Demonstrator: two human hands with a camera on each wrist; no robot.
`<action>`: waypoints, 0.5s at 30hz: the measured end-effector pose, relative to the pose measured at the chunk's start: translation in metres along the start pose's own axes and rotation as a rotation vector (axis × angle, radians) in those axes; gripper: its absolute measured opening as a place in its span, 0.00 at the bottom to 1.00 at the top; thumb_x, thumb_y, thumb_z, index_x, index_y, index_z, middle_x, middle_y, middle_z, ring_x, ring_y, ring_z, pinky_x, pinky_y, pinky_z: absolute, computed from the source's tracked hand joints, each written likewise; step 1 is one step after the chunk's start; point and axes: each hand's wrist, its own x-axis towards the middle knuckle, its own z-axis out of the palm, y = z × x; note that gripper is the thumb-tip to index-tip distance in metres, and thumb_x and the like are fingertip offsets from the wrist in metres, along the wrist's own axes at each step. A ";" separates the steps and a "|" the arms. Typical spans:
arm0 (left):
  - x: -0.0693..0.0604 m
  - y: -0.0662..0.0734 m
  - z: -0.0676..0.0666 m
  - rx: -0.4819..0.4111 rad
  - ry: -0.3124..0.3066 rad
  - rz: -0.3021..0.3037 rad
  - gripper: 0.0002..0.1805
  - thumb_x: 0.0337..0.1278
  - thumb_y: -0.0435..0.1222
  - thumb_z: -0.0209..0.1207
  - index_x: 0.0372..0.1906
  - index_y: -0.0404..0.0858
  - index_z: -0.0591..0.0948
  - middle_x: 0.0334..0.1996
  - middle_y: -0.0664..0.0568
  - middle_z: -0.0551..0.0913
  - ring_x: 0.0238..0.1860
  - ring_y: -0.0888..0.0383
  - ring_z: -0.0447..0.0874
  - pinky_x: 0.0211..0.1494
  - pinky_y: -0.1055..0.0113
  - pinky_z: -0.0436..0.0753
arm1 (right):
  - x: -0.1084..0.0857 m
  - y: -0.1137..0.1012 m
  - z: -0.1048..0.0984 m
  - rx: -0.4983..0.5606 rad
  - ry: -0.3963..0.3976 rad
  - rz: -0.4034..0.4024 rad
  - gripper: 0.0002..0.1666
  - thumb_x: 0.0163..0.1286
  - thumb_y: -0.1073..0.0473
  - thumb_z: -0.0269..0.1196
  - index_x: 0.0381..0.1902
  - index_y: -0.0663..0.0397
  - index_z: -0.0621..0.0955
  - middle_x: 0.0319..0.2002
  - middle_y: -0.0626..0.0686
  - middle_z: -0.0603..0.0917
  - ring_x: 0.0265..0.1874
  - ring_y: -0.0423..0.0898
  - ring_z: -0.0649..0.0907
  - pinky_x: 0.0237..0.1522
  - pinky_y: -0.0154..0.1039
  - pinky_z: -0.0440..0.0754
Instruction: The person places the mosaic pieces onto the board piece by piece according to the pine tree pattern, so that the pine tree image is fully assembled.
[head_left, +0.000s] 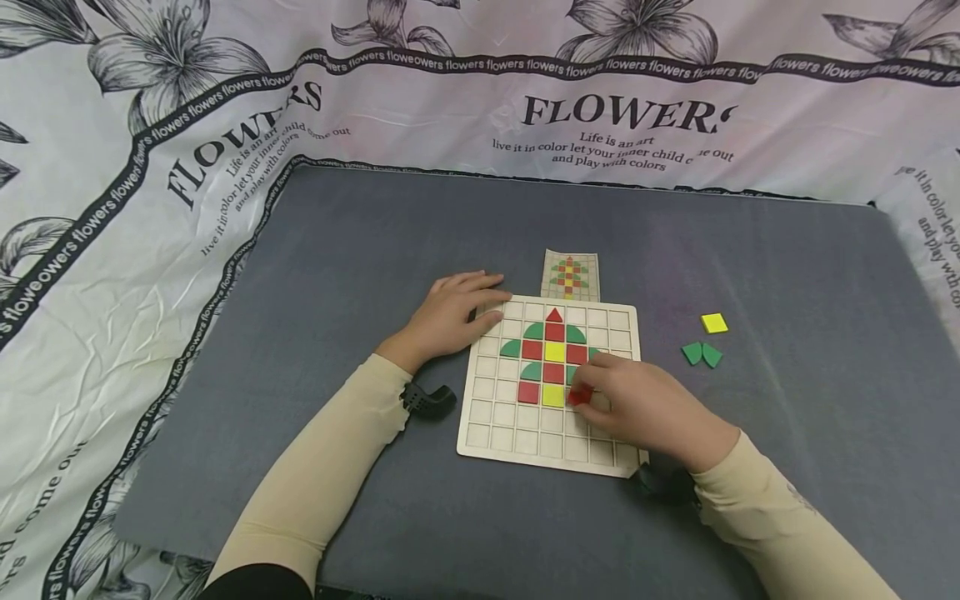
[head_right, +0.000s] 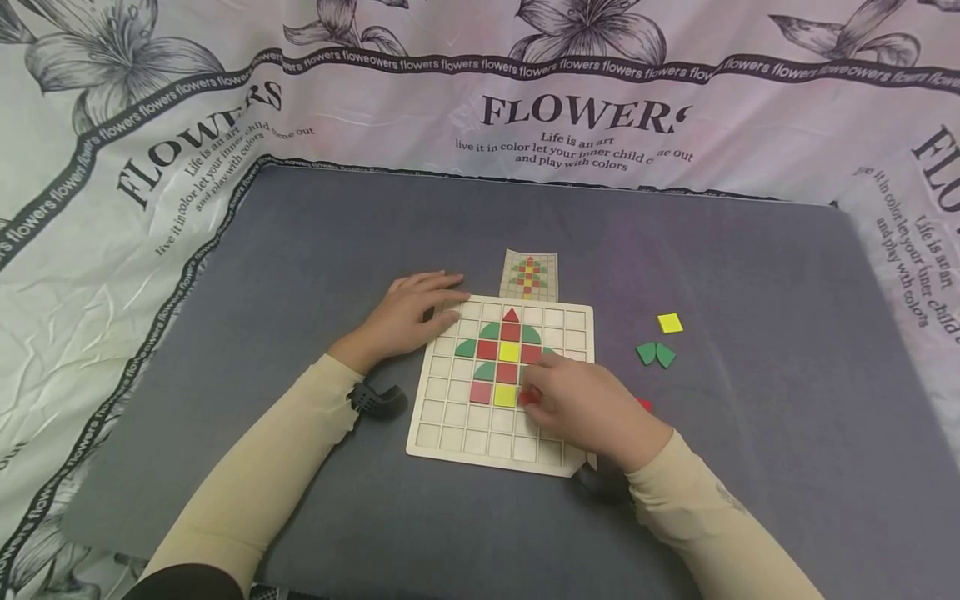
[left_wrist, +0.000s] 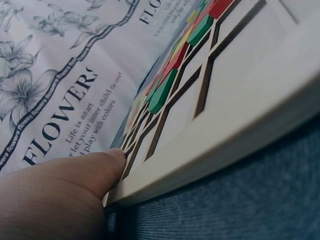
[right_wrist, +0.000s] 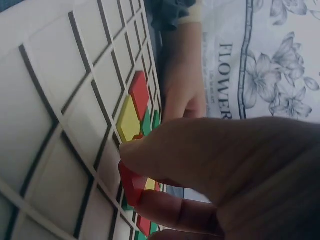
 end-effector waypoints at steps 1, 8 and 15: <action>0.000 0.000 0.000 -0.001 -0.001 0.000 0.25 0.81 0.52 0.53 0.75 0.53 0.77 0.80 0.54 0.67 0.83 0.51 0.56 0.82 0.44 0.53 | 0.001 -0.001 0.001 -0.002 -0.007 -0.003 0.07 0.61 0.62 0.76 0.33 0.44 0.87 0.32 0.41 0.82 0.25 0.33 0.75 0.27 0.33 0.78; 0.000 0.001 0.000 -0.001 0.004 0.005 0.25 0.81 0.52 0.53 0.75 0.53 0.77 0.80 0.54 0.67 0.83 0.51 0.56 0.82 0.44 0.53 | 0.001 -0.002 0.004 -0.039 -0.036 -0.008 0.08 0.62 0.62 0.77 0.36 0.44 0.89 0.35 0.41 0.82 0.27 0.34 0.77 0.28 0.35 0.80; 0.000 0.000 0.000 -0.001 0.000 0.000 0.25 0.81 0.52 0.53 0.75 0.53 0.77 0.80 0.54 0.67 0.83 0.51 0.56 0.82 0.44 0.53 | 0.002 -0.003 0.004 -0.047 -0.051 -0.017 0.09 0.61 0.62 0.78 0.37 0.45 0.89 0.35 0.42 0.82 0.28 0.35 0.78 0.29 0.35 0.82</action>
